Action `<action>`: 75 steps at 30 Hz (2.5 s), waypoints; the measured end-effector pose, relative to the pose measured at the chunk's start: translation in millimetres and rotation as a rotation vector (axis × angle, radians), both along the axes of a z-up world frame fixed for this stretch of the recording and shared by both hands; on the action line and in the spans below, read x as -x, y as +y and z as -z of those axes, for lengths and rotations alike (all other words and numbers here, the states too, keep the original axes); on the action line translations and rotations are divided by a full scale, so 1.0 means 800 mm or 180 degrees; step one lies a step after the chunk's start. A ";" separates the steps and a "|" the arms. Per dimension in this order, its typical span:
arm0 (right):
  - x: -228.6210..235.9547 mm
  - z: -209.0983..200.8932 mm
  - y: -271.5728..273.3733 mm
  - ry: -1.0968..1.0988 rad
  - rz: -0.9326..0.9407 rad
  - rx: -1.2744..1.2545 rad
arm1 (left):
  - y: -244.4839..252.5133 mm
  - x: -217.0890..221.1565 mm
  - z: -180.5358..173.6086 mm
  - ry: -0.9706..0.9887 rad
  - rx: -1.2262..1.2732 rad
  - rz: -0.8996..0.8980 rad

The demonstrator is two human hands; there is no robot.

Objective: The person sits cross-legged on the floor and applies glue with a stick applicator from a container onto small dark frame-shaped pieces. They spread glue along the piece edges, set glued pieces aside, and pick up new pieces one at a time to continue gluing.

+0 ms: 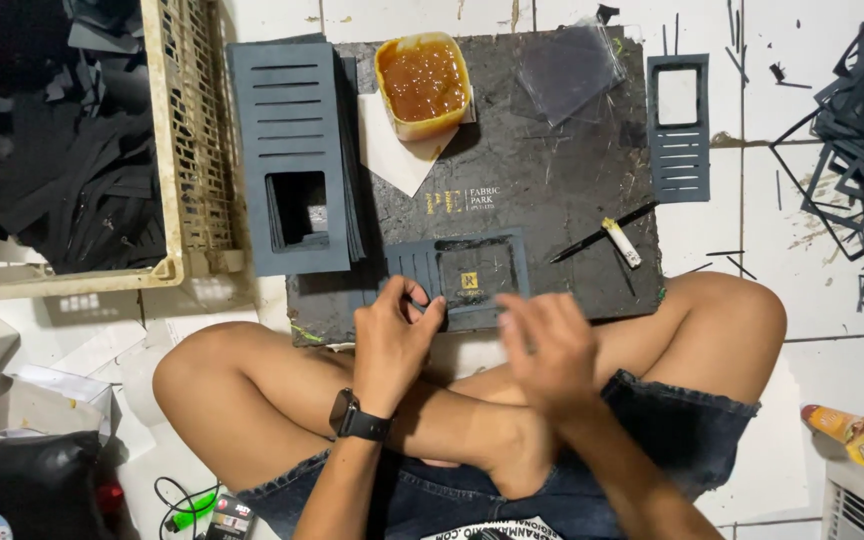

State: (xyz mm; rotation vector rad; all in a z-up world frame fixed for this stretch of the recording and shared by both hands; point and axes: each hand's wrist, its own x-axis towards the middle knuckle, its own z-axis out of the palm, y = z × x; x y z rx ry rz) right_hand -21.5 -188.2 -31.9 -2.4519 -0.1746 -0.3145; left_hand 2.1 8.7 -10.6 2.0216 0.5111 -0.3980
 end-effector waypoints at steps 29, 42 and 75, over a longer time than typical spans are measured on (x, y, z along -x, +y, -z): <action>0.019 -0.019 0.025 -0.0264 -0.0473 0.1240 | -0.001 0.001 0.006 -0.0063 0.0196 -0.0063; 0.028 -0.010 0.054 -0.0271 -0.0368 0.1068 | -0.002 0.004 0.010 -0.0113 0.0037 -0.0013; -0.055 -0.022 0.056 -0.0410 -0.0813 0.0913 | 0.007 -0.062 0.002 0.0093 -0.0460 0.0432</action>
